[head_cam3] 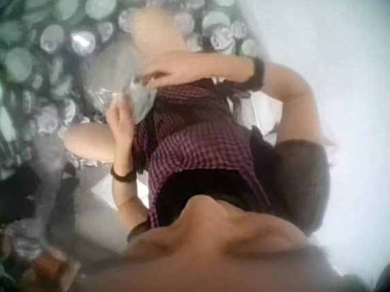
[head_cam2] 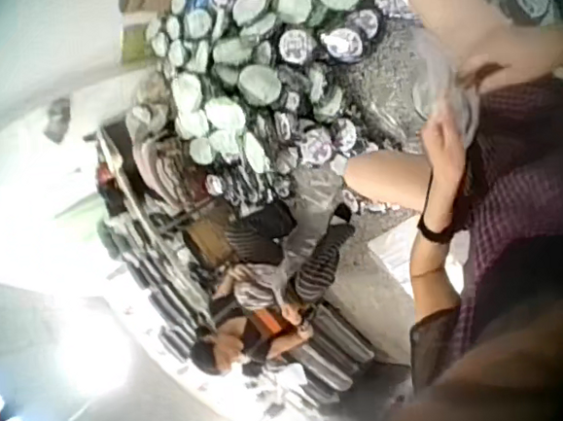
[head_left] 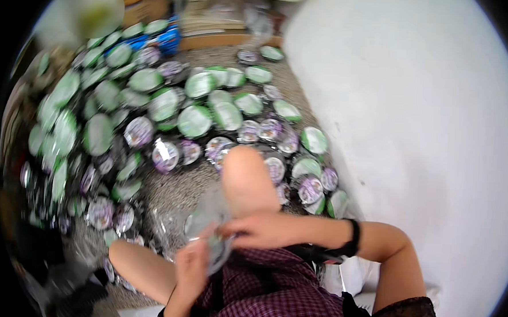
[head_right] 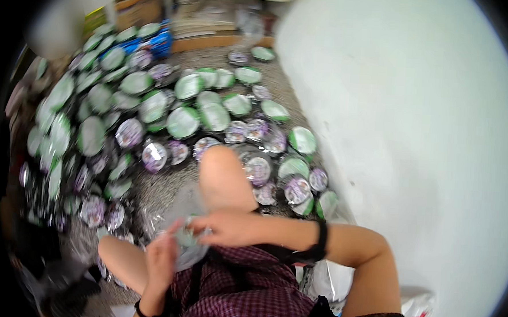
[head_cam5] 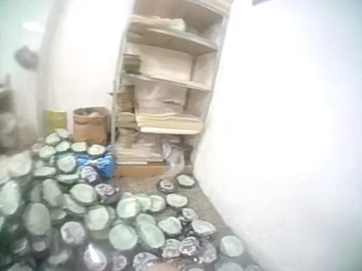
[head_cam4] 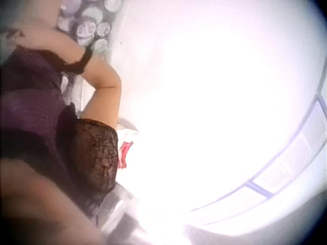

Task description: The person picks up individual circular packaged items from a large pile on the floor and places them one by one into clear plastic bags, eventually filling a larger bag with several stacks of items.

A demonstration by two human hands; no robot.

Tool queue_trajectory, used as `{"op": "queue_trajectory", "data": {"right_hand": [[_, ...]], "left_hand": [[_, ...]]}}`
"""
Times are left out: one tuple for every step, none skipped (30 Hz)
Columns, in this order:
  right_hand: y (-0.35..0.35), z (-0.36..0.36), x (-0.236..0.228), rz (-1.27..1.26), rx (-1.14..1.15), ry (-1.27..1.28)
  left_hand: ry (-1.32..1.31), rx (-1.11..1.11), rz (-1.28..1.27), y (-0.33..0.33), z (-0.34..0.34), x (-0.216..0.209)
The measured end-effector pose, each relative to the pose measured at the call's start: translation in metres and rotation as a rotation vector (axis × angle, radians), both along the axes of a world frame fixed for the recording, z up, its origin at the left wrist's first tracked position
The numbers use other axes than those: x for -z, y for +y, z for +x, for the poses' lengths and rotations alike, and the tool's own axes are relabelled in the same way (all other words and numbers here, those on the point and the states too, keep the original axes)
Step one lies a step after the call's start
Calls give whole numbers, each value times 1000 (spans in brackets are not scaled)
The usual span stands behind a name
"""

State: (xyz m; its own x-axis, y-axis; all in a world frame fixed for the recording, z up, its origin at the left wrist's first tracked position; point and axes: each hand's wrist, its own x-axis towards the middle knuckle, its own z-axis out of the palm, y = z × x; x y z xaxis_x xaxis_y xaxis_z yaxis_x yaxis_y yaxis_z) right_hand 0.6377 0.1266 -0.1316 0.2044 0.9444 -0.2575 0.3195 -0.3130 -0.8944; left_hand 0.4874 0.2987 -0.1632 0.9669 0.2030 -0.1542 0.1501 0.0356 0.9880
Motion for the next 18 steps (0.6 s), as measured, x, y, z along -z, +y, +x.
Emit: {"op": "queue_trajectory", "data": {"right_hand": [[-41, 29, 4, 372, 114, -304], [-79, 48, -10, 215, 547, -256], [-125, 79, -2, 157, 720, -347], [-173, 103, 21, 207, 946, -148], [-217, 113, 47, -39, 928, -438], [-253, 121, 78, -290, 881, -714], [-280, 125, 117, -466, 829, -718], [-304, 132, 160, -641, 769, -717], [-330, 147, 214, -635, 774, -696], [-357, 157, 269, -711, 1077, -557], [-358, 164, 301, -766, 1355, -403], [-349, 168, 309, -754, 1329, -371], [-335, 159, 301, -772, 1319, -302], [-333, 150, 294, -802, 1322, -245], [-343, 133, 307, -559, 1242, -555], [-319, 108, 289, -403, 1084, -767], [-312, 86, 282, -311, 941, -741], [-307, 66, 283, -229, 859, -592]], "left_hand": [[-11, -97, -91, 1, 6, -4], [-11, -184, -20, 2, 4, 6], [-23, -262, 49, 1, 5, 13], [5, -239, 66, 0, 11, 14], [40, -235, 85, -6, 14, 11], [106, -273, 81, -15, 17, 9], [116, -266, 97, -19, 20, 13], [170, -299, 107, -20, 23, 19], [224, -334, 118, -21, 29, 26], [221, -325, 106, -28, 35, 31], [238, -347, 131, -30, 32, 31], [223, -310, 157, -31, 33, 37], [218, -265, 184, -30, 32, 37], [204, -253, 208, -35, 36, 35], [223, -237, 208, -40, 44, 32], [275, -296, 227, -42, 48, 29], [320, -341, 237, -48, 56, 27], [338, -359, 199, -59, 70, 23]]}}
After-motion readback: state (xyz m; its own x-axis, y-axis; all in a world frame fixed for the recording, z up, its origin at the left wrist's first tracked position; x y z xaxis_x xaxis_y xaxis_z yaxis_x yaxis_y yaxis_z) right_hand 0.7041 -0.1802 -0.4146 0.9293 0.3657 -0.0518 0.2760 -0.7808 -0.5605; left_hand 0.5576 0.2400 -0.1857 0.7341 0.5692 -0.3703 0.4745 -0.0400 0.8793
